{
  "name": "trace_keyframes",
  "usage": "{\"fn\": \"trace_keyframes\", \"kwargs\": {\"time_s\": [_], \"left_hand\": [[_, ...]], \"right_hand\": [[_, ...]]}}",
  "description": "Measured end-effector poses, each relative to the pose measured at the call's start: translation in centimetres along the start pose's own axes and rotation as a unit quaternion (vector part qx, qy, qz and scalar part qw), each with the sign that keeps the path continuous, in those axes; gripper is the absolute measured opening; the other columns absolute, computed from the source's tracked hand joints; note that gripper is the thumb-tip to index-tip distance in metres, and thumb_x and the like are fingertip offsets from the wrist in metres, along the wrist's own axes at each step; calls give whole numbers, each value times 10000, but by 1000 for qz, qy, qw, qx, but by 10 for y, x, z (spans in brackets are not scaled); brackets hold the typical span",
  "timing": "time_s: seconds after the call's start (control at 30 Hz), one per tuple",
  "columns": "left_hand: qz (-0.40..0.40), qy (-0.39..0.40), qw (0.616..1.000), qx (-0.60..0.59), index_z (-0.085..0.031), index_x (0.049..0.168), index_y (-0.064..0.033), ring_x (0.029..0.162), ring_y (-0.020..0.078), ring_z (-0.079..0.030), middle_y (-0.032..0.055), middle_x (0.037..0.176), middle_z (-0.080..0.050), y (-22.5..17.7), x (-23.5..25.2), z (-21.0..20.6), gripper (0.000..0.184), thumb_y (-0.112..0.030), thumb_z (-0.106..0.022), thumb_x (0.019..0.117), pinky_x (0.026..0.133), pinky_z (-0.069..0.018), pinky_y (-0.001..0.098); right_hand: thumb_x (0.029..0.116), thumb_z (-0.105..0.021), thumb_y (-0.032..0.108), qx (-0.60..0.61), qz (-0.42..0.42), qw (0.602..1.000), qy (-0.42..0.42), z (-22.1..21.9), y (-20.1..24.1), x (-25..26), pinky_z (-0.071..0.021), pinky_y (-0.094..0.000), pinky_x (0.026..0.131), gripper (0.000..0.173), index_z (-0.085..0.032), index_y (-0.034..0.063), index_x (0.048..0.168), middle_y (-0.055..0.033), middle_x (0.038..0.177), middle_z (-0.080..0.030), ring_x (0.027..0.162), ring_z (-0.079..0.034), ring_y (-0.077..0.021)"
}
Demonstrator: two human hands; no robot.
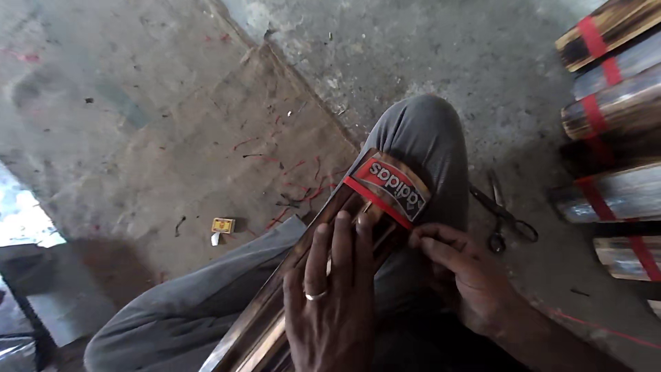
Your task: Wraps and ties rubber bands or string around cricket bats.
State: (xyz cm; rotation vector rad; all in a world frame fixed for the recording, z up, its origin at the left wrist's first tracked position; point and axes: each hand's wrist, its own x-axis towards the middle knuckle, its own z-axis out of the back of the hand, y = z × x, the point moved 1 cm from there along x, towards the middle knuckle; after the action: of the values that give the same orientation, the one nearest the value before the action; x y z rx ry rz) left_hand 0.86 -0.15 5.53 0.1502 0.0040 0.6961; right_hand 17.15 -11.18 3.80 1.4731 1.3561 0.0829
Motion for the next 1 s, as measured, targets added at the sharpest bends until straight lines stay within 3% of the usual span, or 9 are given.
{"fn": "trace_keyframes", "kwargs": {"time_s": [0.17, 0.3, 0.4, 0.6, 0.73, 0.8, 0.9, 0.93, 1.0], "left_hand": [[-9, -3, 1000, 0, -312, 1620, -303, 1419, 295, -435, 23, 1655, -337, 2, 5, 3, 765, -532, -589, 944, 945, -471, 475], [-16, 1, 1000, -12, -317, 1568, -509, 1328, 322, -490, 50, 1625, -343, 1, 14, 6, 753, -449, -671, 906, 853, -497, 476], [-20, 3, 1000, -23, -364, 1549, -509, 1285, 348, -527, 80, 1598, -381, 3, 18, 7, 729, -424, -685, 901, 847, -510, 504], [-27, 77, 985, -149, -382, 1534, -523, 1217, 360, -562, 17, 1539, -440, 30, 34, 32, 847, -451, -745, 772, 606, -550, 536], [-55, 194, 910, -361, -295, 1540, -572, 1235, 209, -547, -78, 1449, -483, 60, 44, 47, 991, -489, -807, 695, 788, -577, 528], [-64, 234, 851, -466, -298, 1543, -558, 1187, 114, -567, -110, 1415, -507, 67, 44, 45, 984, -434, -812, 713, 867, -574, 437], [-53, 298, 766, -568, -341, 1545, -515, 1088, 69, -639, -80, 1432, -515, 73, 44, 39, 925, -307, -807, 773, 822, -623, 329], [-46, 299, 765, -569, -357, 1539, -509, 1063, 63, -650, -88, 1432, -518, 74, 44, 37, 872, -298, -781, 807, 807, -626, 325], [-31, 247, 814, -525, -360, 1540, -510, 1143, 80, -627, -116, 1479, -486, 75, 42, 35, 767, -336, -719, 885, 853, -622, 375]], "right_hand": [[1024, -597, 231, 72, -16, 997, 1, 18, -19, -11, -392, -189, 462, 176, -727, 141, 1101, -2, 666, -489, 503, -423, -41], [1041, -575, 244, 87, -54, 995, -5, 17, -23, -10, -388, -192, 463, 196, -713, 122, 1111, -4, 664, -466, 505, -419, -49], [1042, -577, 246, 103, -53, 993, -14, 15, -22, -7, -367, -196, 447, 205, -709, 114, 1126, -1, 651, -450, 489, -398, -52], [1046, -568, 232, 42, 5, 997, 68, 6, -13, -7, -398, -200, 495, 188, -709, 119, 1101, -1, 672, -487, 527, -432, -47], [1053, -564, 216, 18, 79, 990, 116, -12, 8, -12, -417, -188, 500, 186, -718, 126, 1105, -8, 694, -538, 536, -455, -31], [1050, -563, 214, 28, 107, 985, 135, -19, 16, -14, -424, -168, 499, 178, -712, 129, 1097, -2, 716, -558, 540, -465, -15], [1049, -568, 215, 17, 126, 982, 139, -24, 19, -13, -433, -154, 520, 173, -715, 142, 1102, 23, 718, -559, 557, -475, 3], [1045, -570, 214, -2, 123, 985, 122, -24, 19, -11, -437, -158, 515, 180, -725, 142, 1100, 15, 722, -565, 556, -479, -7], [1042, -558, 218, -33, 101, 991, 86, -24, 16, -3, -422, -181, 487, 194, -726, 144, 1106, -18, 733, -565, 542, -468, -43]]}}
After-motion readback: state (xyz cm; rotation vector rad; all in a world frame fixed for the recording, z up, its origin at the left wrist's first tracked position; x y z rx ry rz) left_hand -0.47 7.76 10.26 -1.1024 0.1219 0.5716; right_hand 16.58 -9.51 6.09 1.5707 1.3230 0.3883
